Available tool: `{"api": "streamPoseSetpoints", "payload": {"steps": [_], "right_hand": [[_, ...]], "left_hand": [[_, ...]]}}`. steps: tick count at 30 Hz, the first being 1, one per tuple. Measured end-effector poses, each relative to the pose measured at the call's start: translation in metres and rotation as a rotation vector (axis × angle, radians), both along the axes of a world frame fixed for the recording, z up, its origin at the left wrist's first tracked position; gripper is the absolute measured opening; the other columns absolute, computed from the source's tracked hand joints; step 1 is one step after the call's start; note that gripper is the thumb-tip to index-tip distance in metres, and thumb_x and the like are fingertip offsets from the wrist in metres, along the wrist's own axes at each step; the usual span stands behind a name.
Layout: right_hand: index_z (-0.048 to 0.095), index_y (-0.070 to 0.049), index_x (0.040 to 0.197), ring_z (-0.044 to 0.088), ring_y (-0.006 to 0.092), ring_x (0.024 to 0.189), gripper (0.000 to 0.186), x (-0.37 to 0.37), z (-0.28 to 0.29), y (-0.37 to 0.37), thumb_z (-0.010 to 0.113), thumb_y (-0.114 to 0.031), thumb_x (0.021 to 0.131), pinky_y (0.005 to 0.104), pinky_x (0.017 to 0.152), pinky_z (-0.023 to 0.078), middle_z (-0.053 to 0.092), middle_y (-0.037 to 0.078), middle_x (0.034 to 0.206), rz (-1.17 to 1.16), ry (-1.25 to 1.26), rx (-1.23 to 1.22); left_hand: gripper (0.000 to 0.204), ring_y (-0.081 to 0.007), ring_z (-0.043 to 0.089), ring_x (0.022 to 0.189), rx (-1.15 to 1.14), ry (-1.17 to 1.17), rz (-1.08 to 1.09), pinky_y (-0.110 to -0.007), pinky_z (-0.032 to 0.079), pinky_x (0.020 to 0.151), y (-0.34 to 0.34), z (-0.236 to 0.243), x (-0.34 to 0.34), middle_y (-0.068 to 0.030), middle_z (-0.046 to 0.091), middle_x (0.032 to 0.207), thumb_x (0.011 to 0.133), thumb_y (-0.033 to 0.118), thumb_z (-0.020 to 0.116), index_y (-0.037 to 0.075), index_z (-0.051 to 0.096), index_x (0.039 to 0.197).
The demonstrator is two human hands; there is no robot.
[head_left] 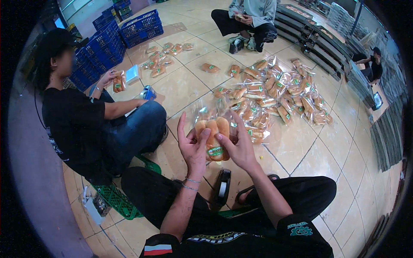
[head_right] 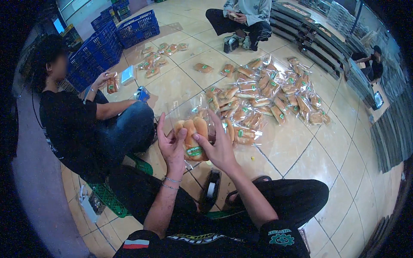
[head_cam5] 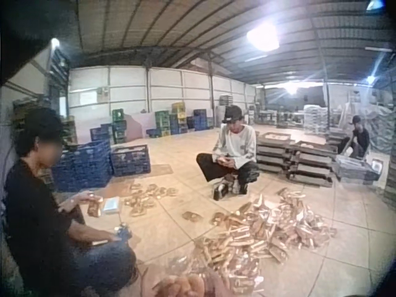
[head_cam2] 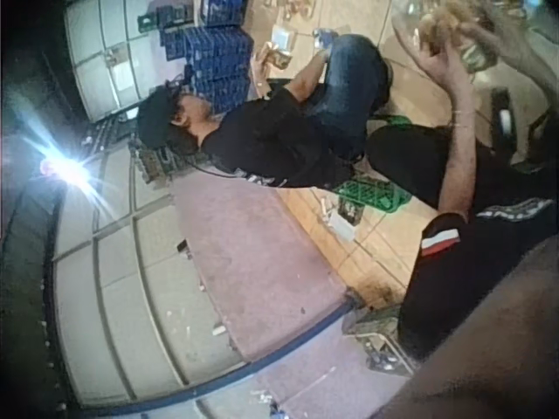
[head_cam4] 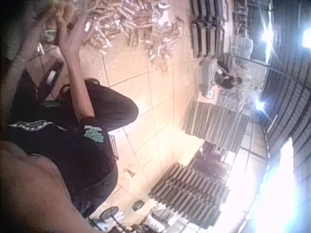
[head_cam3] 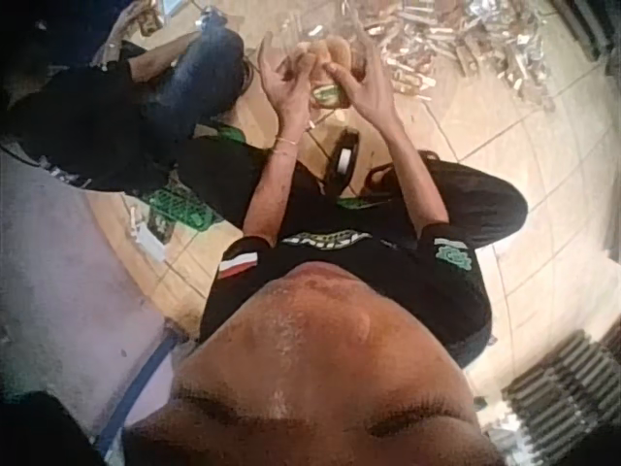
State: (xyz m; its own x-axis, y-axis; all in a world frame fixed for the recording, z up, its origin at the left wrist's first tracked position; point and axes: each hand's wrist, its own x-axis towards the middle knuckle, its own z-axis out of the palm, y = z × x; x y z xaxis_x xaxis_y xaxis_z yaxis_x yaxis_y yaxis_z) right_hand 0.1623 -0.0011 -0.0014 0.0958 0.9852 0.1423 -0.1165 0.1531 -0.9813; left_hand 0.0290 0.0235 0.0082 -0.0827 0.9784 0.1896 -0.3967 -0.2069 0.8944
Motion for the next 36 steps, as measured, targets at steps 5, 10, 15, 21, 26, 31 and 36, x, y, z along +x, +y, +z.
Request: {"api": "streamPoseSetpoints", "payload": {"steps": [5,10,15,21,26,31,36], "right_hand": [[0.029,0.000,0.152,0.061,0.0340,0.118,0.077,-0.010,0.006,-0.007,0.070,-0.018,0.090,0.0385,0.096,0.049,0.054,0.026,0.137,-0.165,-0.363,0.134],[0.031,0.002,0.151,0.058,0.0339,0.122,0.076,-0.007,0.001,-0.006,0.070,-0.019,0.089,0.0382,0.098,0.048,0.052,0.027,0.139,-0.225,-0.383,0.240],[0.033,0.002,0.150,0.056,0.0316,0.126,0.074,0.002,0.005,-0.004,0.071,-0.018,0.089,0.0388,0.102,0.045,0.051,0.024,0.142,-0.191,-0.514,0.433],[0.035,0.000,0.150,0.057,0.0283,0.122,0.075,0.006,0.009,-0.009,0.072,-0.018,0.087,0.0384,0.103,0.043,0.054,0.019,0.139,-0.124,-0.314,0.346],[0.037,-0.002,0.150,0.059,0.0239,0.115,0.073,0.012,0.015,-0.014,0.070,-0.020,0.088,0.0371,0.097,0.047,0.061,0.015,0.124,-0.126,-0.094,0.447],[0.055,-0.004,0.137,0.060,0.0201,0.108,0.055,0.056,0.069,-0.016,0.071,-0.017,0.086,0.0331,0.085,0.049,0.062,0.011,0.121,-0.068,-0.082,0.356],[0.076,-0.006,0.097,0.065,0.0127,0.081,0.017,0.076,0.083,-0.027,0.075,-0.005,0.080,0.0265,0.069,0.050,0.070,0.006,0.089,0.091,-0.543,0.246]], "left_hand": [[0.075,-0.0123,0.062,0.100,0.040,0.050,0.029,-0.026,0.049,0.090,0.001,-0.004,-0.009,-0.0126,0.068,0.110,0.090,0.008,0.073,0.001,0.032,0.151],[0.053,-0.0162,0.060,0.110,0.197,0.252,0.050,-0.029,0.047,0.096,0.001,-0.008,-0.012,-0.0138,0.066,0.121,0.094,0.010,0.067,-0.002,0.047,0.142],[0.039,-0.0210,0.059,0.117,0.305,0.335,-0.034,-0.031,0.046,0.099,-0.001,-0.007,-0.024,-0.0161,0.063,0.129,0.096,0.011,0.064,-0.002,0.057,0.132],[0.029,-0.0229,0.058,0.122,0.359,0.152,-0.126,-0.033,0.045,0.103,-0.009,0.016,-0.019,-0.0166,0.061,0.130,0.095,0.007,0.064,-0.001,0.063,0.123],[0.034,-0.0207,0.060,0.118,0.332,0.097,-0.194,-0.033,0.048,0.099,-0.010,0.012,-0.026,-0.0152,0.063,0.130,0.090,0.006,0.069,0.001,0.063,0.123],[0.031,-0.0199,0.069,0.103,0.587,0.502,-0.321,-0.032,0.057,0.086,-0.009,0.024,-0.038,-0.0117,0.069,0.118,0.084,0.006,0.075,0.007,0.070,0.115],[0.031,-0.0241,0.069,0.105,0.584,0.641,-0.449,-0.032,0.057,0.086,-0.014,0.024,-0.033,-0.0117,0.070,0.116,0.082,0.008,0.077,0.010,0.073,0.114]]}}
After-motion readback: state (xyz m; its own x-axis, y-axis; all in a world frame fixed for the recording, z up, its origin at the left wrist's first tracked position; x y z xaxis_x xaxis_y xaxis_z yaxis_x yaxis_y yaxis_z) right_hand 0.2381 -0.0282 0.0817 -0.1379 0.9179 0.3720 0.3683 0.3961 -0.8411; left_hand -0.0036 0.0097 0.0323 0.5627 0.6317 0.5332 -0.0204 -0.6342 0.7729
